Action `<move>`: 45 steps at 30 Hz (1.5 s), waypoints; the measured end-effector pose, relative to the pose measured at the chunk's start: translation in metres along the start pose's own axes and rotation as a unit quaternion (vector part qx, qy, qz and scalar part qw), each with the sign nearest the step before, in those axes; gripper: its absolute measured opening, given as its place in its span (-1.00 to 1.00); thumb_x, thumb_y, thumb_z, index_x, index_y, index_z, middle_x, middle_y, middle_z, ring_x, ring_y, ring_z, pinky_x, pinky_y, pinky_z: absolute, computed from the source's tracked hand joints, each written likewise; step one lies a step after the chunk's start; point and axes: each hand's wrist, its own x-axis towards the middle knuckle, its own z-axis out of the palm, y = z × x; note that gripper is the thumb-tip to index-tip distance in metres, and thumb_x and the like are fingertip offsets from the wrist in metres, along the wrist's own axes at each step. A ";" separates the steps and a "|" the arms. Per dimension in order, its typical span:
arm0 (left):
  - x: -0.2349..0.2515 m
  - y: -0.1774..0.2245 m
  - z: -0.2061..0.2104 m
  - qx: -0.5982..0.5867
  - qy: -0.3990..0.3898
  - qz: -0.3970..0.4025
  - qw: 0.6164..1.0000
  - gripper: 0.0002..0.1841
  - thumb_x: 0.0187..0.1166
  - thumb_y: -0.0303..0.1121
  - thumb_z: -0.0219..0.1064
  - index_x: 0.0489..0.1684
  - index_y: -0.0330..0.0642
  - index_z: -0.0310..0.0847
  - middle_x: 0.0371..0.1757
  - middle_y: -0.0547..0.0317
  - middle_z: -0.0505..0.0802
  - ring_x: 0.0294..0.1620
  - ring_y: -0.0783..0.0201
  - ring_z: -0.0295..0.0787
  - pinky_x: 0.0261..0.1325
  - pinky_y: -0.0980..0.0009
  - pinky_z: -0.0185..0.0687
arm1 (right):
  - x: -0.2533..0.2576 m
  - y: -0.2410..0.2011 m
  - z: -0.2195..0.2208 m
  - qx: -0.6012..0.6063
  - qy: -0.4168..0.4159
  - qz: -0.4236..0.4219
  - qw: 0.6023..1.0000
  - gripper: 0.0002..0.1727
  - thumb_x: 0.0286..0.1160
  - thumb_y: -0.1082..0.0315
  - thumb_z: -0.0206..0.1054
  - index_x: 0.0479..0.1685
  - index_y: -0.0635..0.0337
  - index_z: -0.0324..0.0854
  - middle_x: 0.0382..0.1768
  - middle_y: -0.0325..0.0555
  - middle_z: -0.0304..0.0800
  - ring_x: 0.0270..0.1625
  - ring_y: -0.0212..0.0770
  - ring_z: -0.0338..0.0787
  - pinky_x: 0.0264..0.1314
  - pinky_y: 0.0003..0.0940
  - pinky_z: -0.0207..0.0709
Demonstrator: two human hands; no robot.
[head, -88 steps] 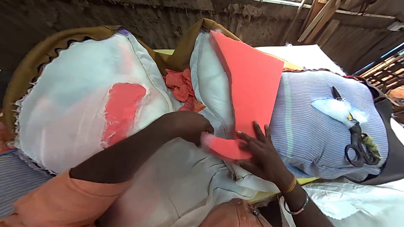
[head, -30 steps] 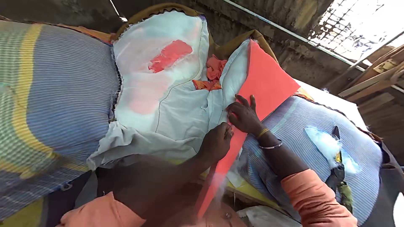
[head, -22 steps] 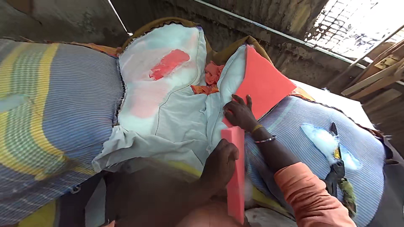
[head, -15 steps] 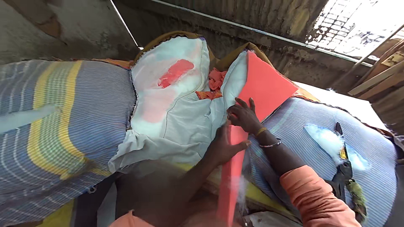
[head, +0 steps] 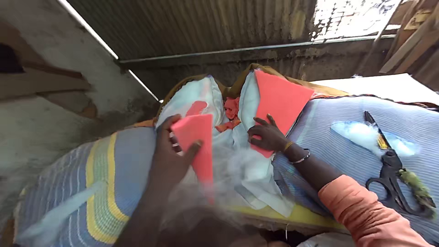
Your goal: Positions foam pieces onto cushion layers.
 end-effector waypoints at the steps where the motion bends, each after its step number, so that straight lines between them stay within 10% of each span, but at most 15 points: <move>1: 0.024 -0.015 -0.010 -0.042 0.006 -0.003 0.999 -0.16 0.47 -0.32 0.51 0.80 0.09 0.13 0.57 0.03 0.59 0.30 0.10 0.75 0.23 0.03 0.78 | -0.002 -0.002 -0.003 0.016 0.020 0.000 1.000 -0.61 0.62 -0.22 0.12 0.00 -0.37 0.83 0.25 -0.61 0.82 0.81 -0.23 0.26 0.86 0.43 -0.41; 6: 0.142 -0.095 -0.022 -0.086 -0.044 -0.033 0.995 -0.18 0.56 -0.39 0.47 0.83 0.19 0.10 0.57 -0.06 0.60 0.33 -0.05 0.73 0.27 -0.13 0.72 | -0.002 0.000 -0.019 0.144 0.187 0.097 0.967 -0.68 0.65 0.06 0.30 0.07 0.06 0.78 0.26 -0.15 0.80 0.45 -0.15 0.67 0.66 0.05 0.38; 10: 0.215 -0.139 0.007 0.273 -0.087 -0.015 0.958 0.17 0.36 -0.10 0.64 0.91 -0.25 -0.20 0.71 -0.63 0.25 0.65 -0.57 0.28 0.52 -0.52 0.26 | -0.009 0.025 -0.036 0.042 0.354 0.348 0.867 -0.32 0.40 -0.12 0.43 0.47 0.06 0.56 0.58 0.09 0.52 0.68 0.16 0.43 0.63 0.27 0.32; 15: 0.252 -0.074 0.062 0.292 -0.149 0.169 0.930 -0.15 0.52 0.19 0.40 0.81 0.00 0.28 0.82 -0.27 0.27 0.86 -0.38 -0.07 0.70 -0.59 -0.32 | -0.013 0.045 -0.052 0.281 0.430 0.498 0.698 0.18 0.20 -0.07 0.66 0.81 0.09 -0.03 0.56 0.41 0.38 0.50 0.37 0.52 0.38 0.39 0.47; 20: 0.302 -0.016 0.128 0.192 -0.366 0.278 0.867 -0.22 0.60 0.18 0.32 0.79 0.02 0.30 0.79 -0.09 0.39 0.86 -0.19 0.09 0.78 -0.36 -0.04 | -0.001 0.039 -0.060 0.354 0.379 0.538 0.664 0.46 0.11 0.07 0.75 0.92 -0.05 -0.47 0.65 0.37 0.32 0.52 0.34 0.56 0.39 0.37 0.52; 24: 0.316 0.018 0.175 0.094 -0.387 0.401 0.825 -0.31 0.65 0.06 0.34 0.71 -0.08 0.39 0.68 -0.05 0.55 0.73 -0.04 0.38 0.76 -0.17 0.22 | -0.006 0.025 -0.048 0.468 0.399 0.485 0.621 0.28 0.22 0.11 0.70 0.90 -0.14 -0.28 0.43 0.23 0.62 0.20 0.16 0.83 0.14 0.19 0.76; 32: 0.281 0.046 0.181 0.037 -0.351 0.471 0.808 -0.21 0.68 0.22 0.16 0.85 -0.01 0.19 0.74 -0.01 0.49 0.73 -0.09 0.38 0.74 -0.30 0.14 | 0.014 -0.086 -0.032 0.352 0.402 0.369 0.761 0.13 0.40 0.10 0.58 0.90 -0.36 -0.21 0.42 -0.11 0.66 0.17 -0.18 0.85 0.16 -0.04 0.82; 35: 0.290 0.048 0.114 0.032 -0.406 0.391 0.825 -0.03 0.41 0.18 0.48 0.90 0.24 0.07 0.70 0.14 0.55 0.63 0.02 0.52 0.58 -0.24 0.43 | 0.023 -0.120 -0.041 0.338 0.382 0.313 0.801 0.08 0.44 0.07 0.54 0.91 -0.32 -0.17 0.49 -0.17 0.61 0.34 -0.27 0.75 0.39 -0.11 0.70; 37: 0.298 0.050 0.061 0.068 -0.447 0.342 0.824 0.02 0.19 -0.04 0.64 0.84 0.26 0.20 0.58 0.21 0.66 0.50 0.12 0.64 0.48 -0.11 0.58 | 0.023 -0.129 -0.045 0.381 0.381 0.264 0.800 0.06 0.42 0.10 0.55 0.90 -0.26 -0.11 0.46 -0.16 0.64 0.38 -0.27 0.72 0.46 -0.15 0.65; 41: 0.298 0.033 0.001 0.099 -0.466 0.251 0.842 -0.26 -0.20 0.23 0.69 0.12 0.17 0.80 -0.20 0.37 0.95 -0.26 0.39 0.91 -0.22 0.39 0.87 | 0.009 -0.122 -0.041 0.543 0.263 0.118 0.788 0.10 0.36 0.14 0.58 0.89 0.05 -0.08 0.52 -0.02 0.58 0.42 -0.22 0.71 0.51 -0.18 0.62; 45: 0.243 0.043 -0.023 0.106 -0.405 0.203 0.885 -0.42 0.08 0.06 0.57 0.12 0.03 0.71 -0.22 0.33 0.91 -0.28 0.42 0.88 -0.24 0.41 0.83 | 0.009 -0.121 -0.026 0.625 0.214 0.071 0.747 0.19 0.35 0.13 0.57 0.92 0.07 -0.25 0.61 0.02 0.46 0.47 -0.23 0.67 0.55 -0.20 0.59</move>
